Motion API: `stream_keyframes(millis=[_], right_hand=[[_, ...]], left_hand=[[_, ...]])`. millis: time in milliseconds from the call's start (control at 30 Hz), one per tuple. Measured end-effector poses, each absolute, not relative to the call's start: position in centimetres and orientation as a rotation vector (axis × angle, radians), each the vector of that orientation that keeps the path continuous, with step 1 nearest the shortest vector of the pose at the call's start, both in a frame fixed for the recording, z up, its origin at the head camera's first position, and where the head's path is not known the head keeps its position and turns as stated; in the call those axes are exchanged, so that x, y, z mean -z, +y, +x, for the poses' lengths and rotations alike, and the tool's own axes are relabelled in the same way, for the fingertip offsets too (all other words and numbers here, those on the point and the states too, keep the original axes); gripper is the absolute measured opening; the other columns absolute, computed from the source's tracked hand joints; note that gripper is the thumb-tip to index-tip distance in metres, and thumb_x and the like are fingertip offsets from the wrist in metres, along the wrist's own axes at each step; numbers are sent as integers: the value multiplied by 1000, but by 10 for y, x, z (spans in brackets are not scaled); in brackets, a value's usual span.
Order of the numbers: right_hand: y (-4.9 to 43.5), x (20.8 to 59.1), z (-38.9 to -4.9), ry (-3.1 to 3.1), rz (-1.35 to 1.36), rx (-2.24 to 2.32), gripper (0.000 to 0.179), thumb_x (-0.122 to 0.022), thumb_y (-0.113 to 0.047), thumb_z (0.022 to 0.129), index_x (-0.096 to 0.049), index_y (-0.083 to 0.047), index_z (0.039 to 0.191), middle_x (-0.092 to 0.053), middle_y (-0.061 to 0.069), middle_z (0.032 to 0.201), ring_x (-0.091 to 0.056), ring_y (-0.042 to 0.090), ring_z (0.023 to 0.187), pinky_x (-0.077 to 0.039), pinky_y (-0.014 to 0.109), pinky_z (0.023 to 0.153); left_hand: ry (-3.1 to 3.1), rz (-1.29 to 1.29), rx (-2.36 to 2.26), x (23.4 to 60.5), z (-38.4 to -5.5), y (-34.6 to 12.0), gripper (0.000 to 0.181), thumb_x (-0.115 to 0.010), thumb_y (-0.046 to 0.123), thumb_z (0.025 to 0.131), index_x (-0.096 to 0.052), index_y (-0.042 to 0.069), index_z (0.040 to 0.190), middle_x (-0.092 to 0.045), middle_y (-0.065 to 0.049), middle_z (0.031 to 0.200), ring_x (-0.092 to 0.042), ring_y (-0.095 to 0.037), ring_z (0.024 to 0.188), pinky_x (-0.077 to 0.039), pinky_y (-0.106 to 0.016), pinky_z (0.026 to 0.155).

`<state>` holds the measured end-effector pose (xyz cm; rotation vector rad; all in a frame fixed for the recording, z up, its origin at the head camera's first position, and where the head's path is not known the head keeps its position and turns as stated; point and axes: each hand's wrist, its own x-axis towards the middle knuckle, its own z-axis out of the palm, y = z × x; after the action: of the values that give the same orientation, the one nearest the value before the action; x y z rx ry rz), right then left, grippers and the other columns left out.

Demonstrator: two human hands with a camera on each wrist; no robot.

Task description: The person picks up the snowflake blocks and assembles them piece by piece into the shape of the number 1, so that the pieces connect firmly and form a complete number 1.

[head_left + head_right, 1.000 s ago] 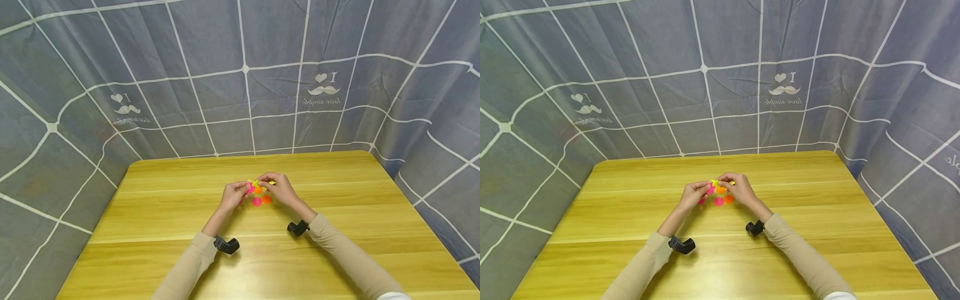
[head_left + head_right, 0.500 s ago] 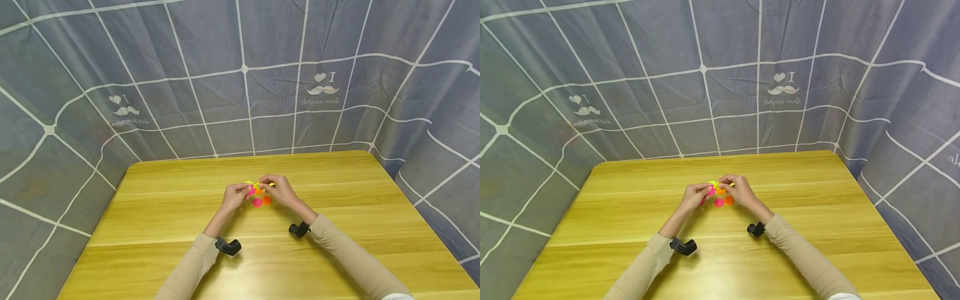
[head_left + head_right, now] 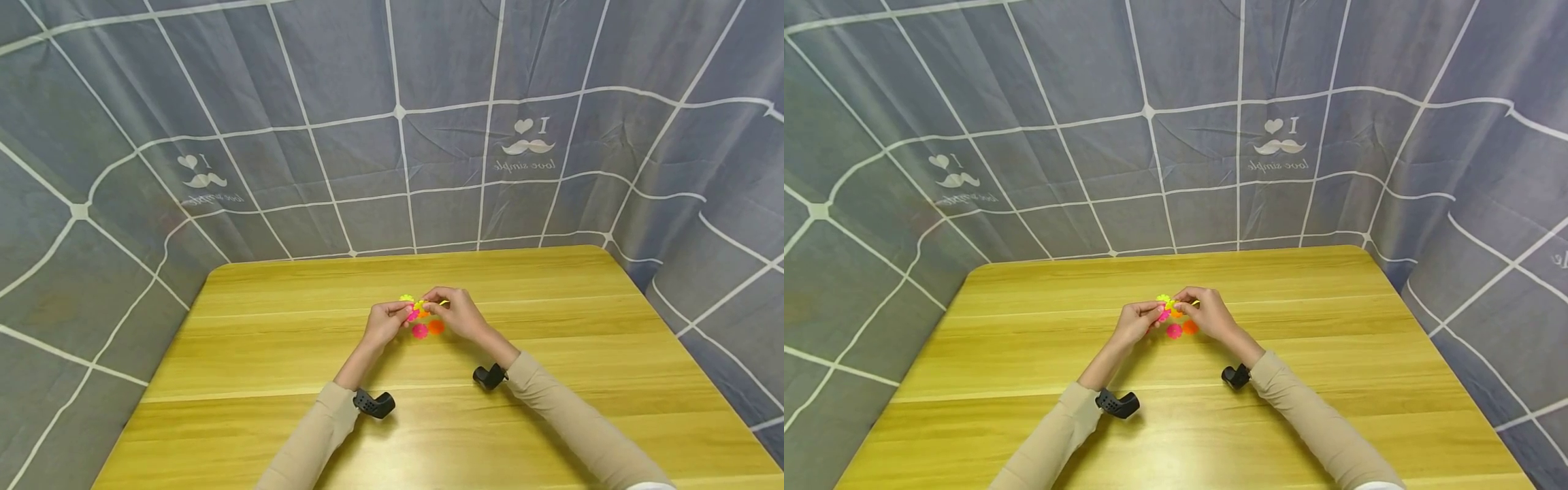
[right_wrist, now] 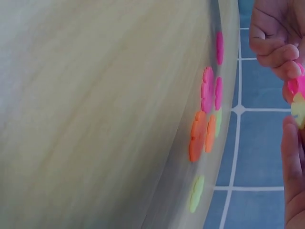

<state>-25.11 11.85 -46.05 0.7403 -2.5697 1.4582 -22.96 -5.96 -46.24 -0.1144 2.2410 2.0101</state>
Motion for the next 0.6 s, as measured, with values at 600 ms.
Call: stream_keyframes(millis=[600], right_hand=[[124,455,-254,-2609,629,-1423,14,-72,-13,85,-73,-6,97,-73,8,91,-63,14,76,-54,28,69]], left_hand=[[2176,65,-1953,463,-229,-67,30,-56,7,95,-62,0,123,-69,-19,92,-58,-8,62,-55,-25,70]])
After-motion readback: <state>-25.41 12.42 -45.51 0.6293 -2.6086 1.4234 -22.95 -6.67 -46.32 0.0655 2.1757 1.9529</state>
